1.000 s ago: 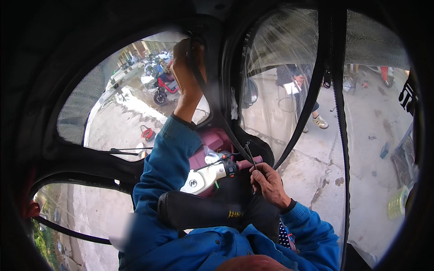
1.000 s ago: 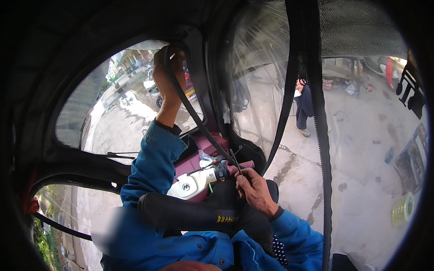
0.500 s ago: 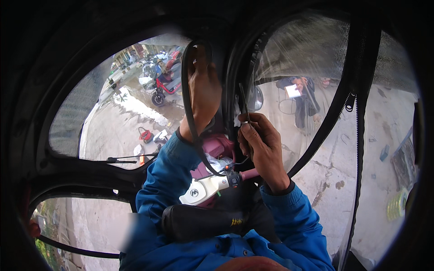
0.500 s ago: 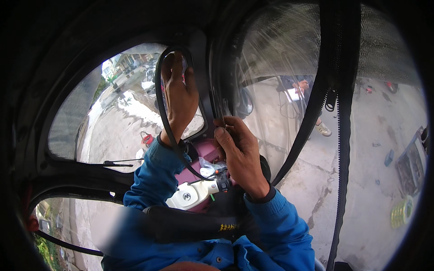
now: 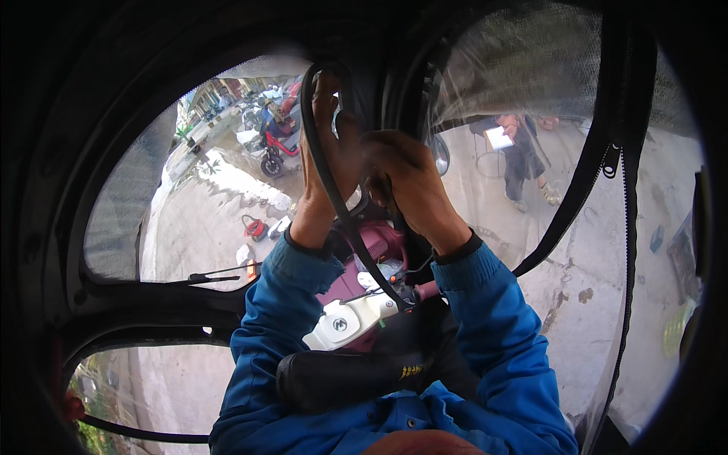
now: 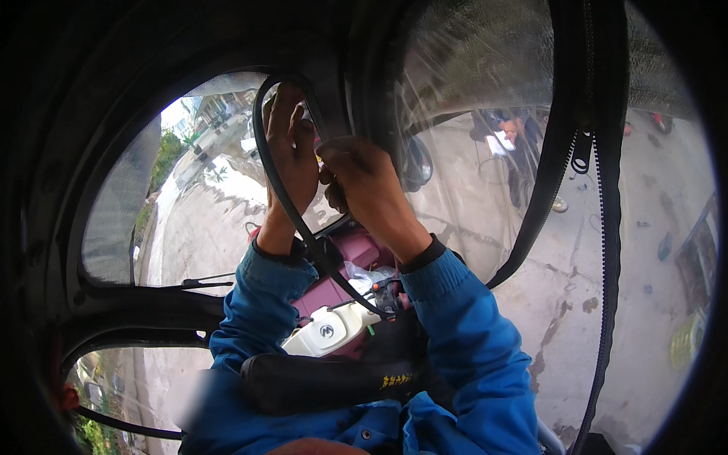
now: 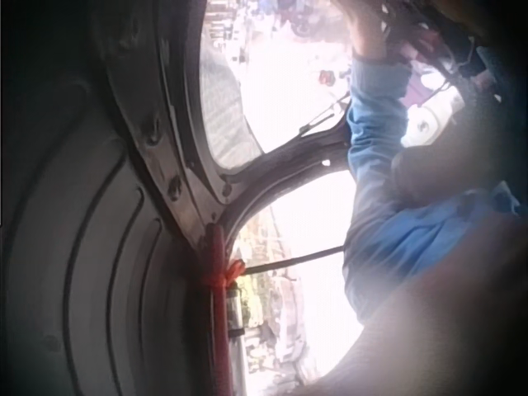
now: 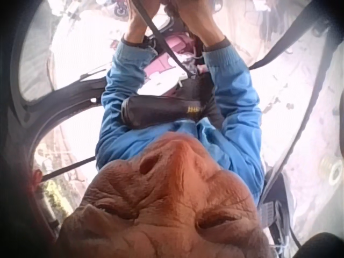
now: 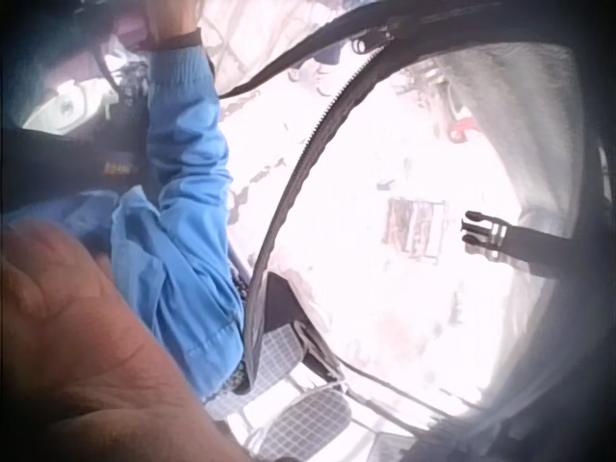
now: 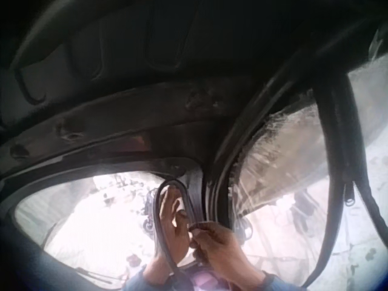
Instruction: The person repeatedly uses a small metal tool to pry and reseat the zipper of a transparent scooter cover. They work along the top edge and side seams, adjusting the zipper tape and cover fabric while seated on the scooter.
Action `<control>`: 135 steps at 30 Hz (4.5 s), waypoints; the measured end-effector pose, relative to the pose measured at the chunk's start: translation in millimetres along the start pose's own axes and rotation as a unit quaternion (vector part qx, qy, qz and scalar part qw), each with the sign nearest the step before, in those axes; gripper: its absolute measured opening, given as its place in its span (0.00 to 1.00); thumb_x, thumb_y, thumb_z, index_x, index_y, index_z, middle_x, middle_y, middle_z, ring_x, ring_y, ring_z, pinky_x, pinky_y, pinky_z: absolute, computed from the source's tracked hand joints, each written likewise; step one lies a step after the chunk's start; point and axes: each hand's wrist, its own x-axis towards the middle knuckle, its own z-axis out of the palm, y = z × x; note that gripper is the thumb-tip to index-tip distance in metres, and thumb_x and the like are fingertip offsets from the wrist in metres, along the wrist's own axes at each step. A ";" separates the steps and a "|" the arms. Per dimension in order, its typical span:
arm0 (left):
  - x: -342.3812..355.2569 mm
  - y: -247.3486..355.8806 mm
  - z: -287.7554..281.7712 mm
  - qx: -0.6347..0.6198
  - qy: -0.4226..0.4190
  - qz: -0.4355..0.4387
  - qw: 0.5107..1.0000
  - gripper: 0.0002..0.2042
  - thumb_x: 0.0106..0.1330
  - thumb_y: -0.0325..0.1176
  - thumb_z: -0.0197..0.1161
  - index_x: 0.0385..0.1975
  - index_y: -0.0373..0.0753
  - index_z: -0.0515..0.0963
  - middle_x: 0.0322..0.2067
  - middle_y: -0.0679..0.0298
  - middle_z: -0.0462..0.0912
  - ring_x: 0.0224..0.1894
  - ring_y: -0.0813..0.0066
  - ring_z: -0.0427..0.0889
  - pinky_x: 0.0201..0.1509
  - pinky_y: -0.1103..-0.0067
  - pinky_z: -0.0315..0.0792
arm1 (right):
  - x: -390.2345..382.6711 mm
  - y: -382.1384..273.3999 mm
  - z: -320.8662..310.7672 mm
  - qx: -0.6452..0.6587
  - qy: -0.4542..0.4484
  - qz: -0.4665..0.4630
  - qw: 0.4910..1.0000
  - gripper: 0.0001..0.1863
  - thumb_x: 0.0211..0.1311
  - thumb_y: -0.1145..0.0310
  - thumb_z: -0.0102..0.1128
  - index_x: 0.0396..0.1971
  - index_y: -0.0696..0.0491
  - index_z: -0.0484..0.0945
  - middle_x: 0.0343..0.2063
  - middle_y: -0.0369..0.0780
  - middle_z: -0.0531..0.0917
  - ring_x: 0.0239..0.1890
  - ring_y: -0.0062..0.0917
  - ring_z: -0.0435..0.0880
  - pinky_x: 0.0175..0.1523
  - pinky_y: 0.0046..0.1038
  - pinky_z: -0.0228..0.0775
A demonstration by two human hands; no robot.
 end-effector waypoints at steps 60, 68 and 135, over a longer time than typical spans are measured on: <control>5.3 5.0 -20.7 -0.246 -0.127 -0.052 0.960 0.37 0.68 0.29 0.54 0.79 0.32 0.58 0.73 0.43 0.66 0.72 0.49 0.73 0.75 0.63 0.69 | 33.1 33.7 40.6 0.180 0.071 0.008 0.981 0.14 0.74 0.69 0.57 0.52 0.60 0.82 0.25 0.34 0.81 0.15 0.14 0.70 0.18 0.19 0.53; -0.6 4.9 -25.6 -0.271 -0.130 -0.073 0.951 0.37 0.74 0.40 0.56 0.80 0.34 0.53 0.75 0.49 0.66 0.76 0.50 0.70 0.70 0.66 0.72 | 32.0 16.0 15.7 0.124 0.018 0.056 0.991 0.10 0.79 0.66 0.57 0.38 0.56 0.80 0.21 0.32 0.73 0.13 0.13 0.65 0.17 0.20 0.49; 14.2 15.2 -34.6 -0.441 -0.029 -0.068 0.895 0.40 0.67 0.37 0.63 0.79 0.37 0.56 0.74 0.49 0.66 0.77 0.53 0.66 0.73 0.66 0.70 | 28.2 -15.8 36.2 -0.027 0.031 -0.025 0.999 0.11 0.77 0.68 0.55 0.36 0.55 0.83 0.16 0.32 0.71 0.13 0.15 0.65 0.21 0.22 0.51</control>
